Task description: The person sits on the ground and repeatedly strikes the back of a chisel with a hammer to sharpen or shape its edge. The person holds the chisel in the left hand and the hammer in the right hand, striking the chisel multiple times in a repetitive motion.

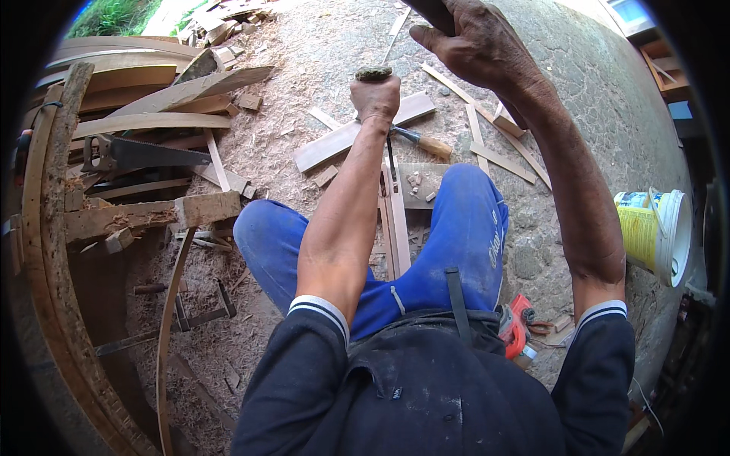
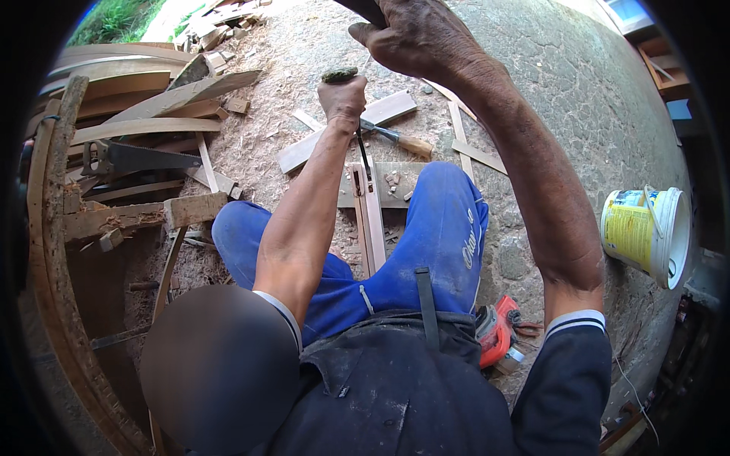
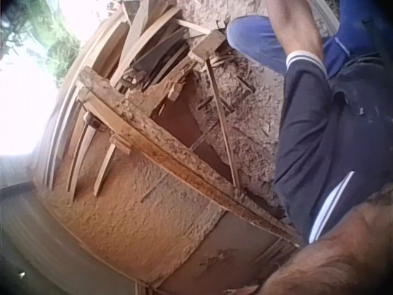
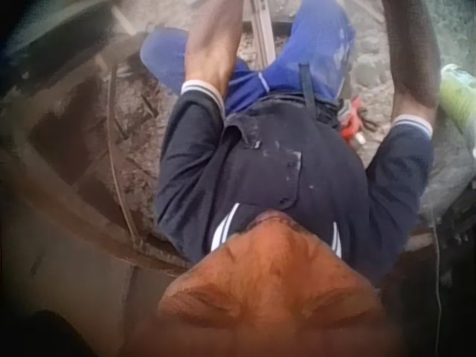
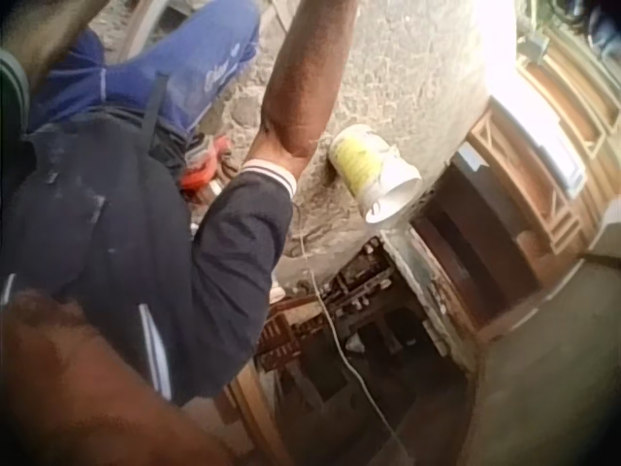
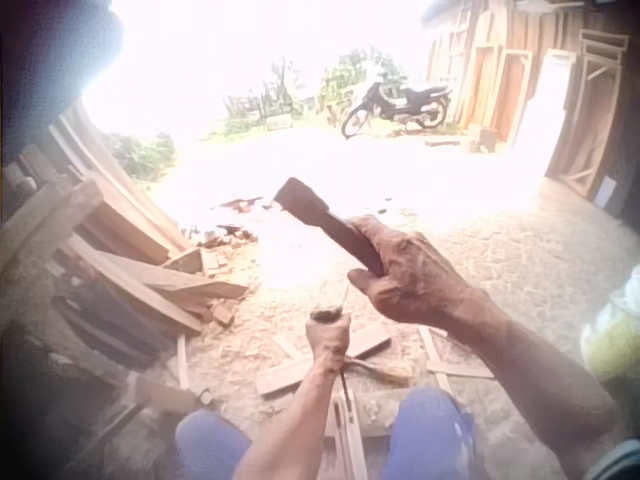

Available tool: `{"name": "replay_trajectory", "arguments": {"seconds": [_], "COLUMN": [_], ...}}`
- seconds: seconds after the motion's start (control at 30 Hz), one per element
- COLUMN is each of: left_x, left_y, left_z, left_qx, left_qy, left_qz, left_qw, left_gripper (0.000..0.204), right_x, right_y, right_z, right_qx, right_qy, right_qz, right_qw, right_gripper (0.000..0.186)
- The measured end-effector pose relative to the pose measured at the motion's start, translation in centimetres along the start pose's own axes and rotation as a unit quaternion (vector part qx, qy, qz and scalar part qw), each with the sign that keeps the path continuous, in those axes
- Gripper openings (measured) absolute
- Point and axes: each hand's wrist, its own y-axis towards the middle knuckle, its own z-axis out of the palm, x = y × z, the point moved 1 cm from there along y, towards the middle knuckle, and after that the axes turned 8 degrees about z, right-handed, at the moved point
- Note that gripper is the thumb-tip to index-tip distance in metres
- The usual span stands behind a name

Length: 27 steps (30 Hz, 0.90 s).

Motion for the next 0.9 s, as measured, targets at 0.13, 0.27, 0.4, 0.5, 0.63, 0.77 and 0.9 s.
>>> {"name": "replay_trajectory", "arguments": {"seconds": [0.13, 0.27, 0.4, 0.5, 0.63, 0.77, 0.9], "left_x": [0.7, 1.8, 1.0, 0.0, 0.9, 3.9, 5.8], "left_y": [-1.0, 2.1, 2.0, -0.4, 0.6, 4.4, 4.7], "left_z": [0.6, 1.1, 0.8, 0.5, 0.7, 1.6, 2.3], "left_qx": [-0.070, -0.022, -0.022, -0.020, -0.026, 0.006, -0.022], "left_qy": [0.048, 0.000, 0.001, 0.012, -0.086, -0.006, -0.016], "left_qz": [0.137, 0.063, 0.031, 0.104, 0.076, -0.081, 0.041], "left_qw": [0.987, 0.998, 0.999, 0.994, 0.993, 0.997, 0.999], "left_gripper": [0.016, 0.007, 0.013, 0.010, 0.017, 0.012, 0.013], "right_x": [0.5, -0.3, -1.0, -1.7, -2.8, -2.4, -1.4], "right_y": [-0.7, -1.5, -1.2, -1.9, -2.9, -2.2, 1.3], "right_z": [-2.3, -1.8, -0.7, -2.0, -3.4, -2.7, -3.3], "right_qx": [0.038, 0.043, 0.058, 0.056, 0.040, 0.052, 0.024], "right_qy": [0.061, 0.080, 0.077, 0.059, 0.066, 0.087, 0.010], "right_qz": [0.067, 0.061, 0.147, 0.134, 0.125, 0.127, 0.074], "right_qw": [0.995, 0.994, 0.984, 0.988, 0.989, 0.987, 0.997], "right_gripper": [0.048, 0.052, 0.054, 0.053, 0.052, 0.050, 0.050]}}
